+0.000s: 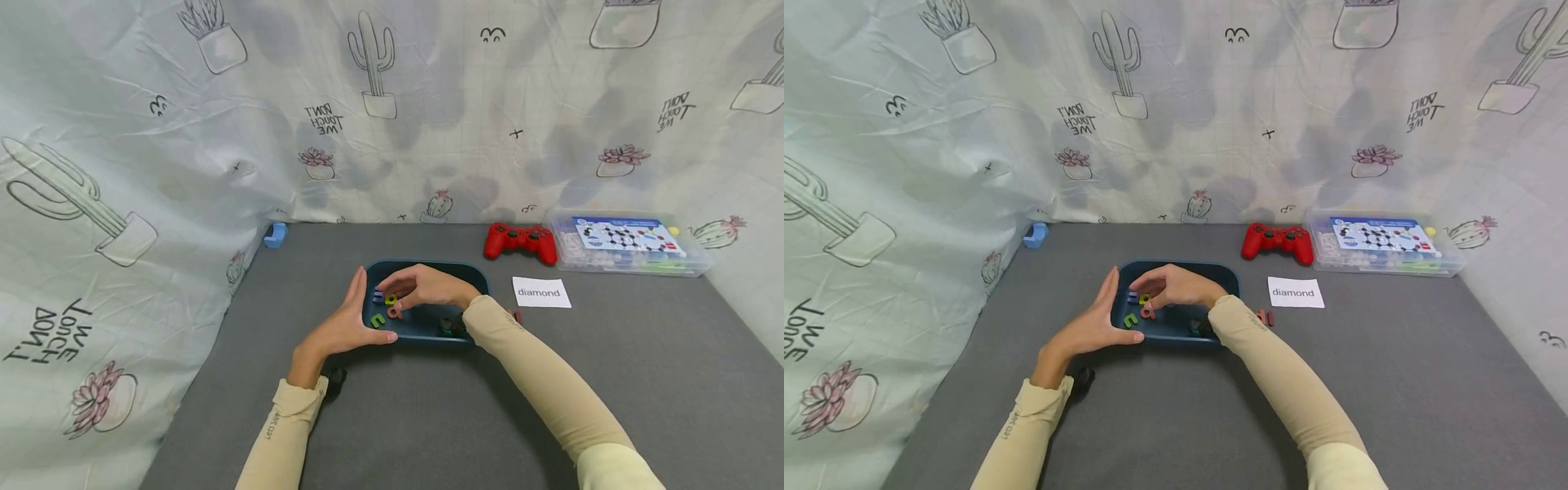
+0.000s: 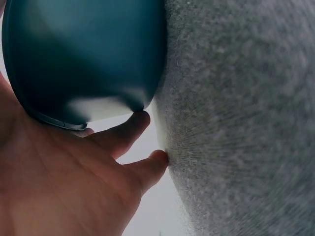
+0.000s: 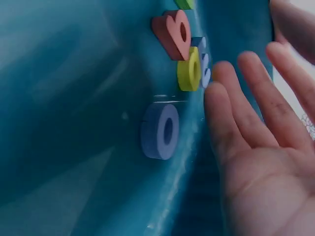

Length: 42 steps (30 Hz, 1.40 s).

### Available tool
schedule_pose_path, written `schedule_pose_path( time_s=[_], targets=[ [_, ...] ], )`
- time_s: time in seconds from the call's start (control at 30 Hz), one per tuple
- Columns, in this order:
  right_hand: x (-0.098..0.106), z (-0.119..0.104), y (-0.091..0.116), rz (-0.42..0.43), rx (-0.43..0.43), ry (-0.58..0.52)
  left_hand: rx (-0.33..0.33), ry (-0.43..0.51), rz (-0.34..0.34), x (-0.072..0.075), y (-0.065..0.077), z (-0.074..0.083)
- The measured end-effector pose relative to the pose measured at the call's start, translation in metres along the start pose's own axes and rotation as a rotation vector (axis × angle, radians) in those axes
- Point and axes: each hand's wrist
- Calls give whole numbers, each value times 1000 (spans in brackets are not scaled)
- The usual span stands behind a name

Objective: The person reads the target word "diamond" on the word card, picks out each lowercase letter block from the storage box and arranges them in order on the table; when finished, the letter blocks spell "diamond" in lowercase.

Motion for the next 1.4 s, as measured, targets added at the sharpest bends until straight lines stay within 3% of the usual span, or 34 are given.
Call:
schedule_pose_path(
  time_s=[0.37, 1.07, 1.4],
  targets=[
    [0, 9, -5, 12, -26, 246, -18, -13, 20, -5, -1, -5],
    [2, 18, -6, 2, 15, 397, -7, -28, 26, -6, -2, -4],
    [3, 22, -10, 78, 67, 475, 9, -9, 31, -4, -3, 0]
  ],
)
Point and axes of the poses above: each hand's wrist, its own y-axis away from the middle knuckle, its own x-axis out of the back of the hand, z = x × y
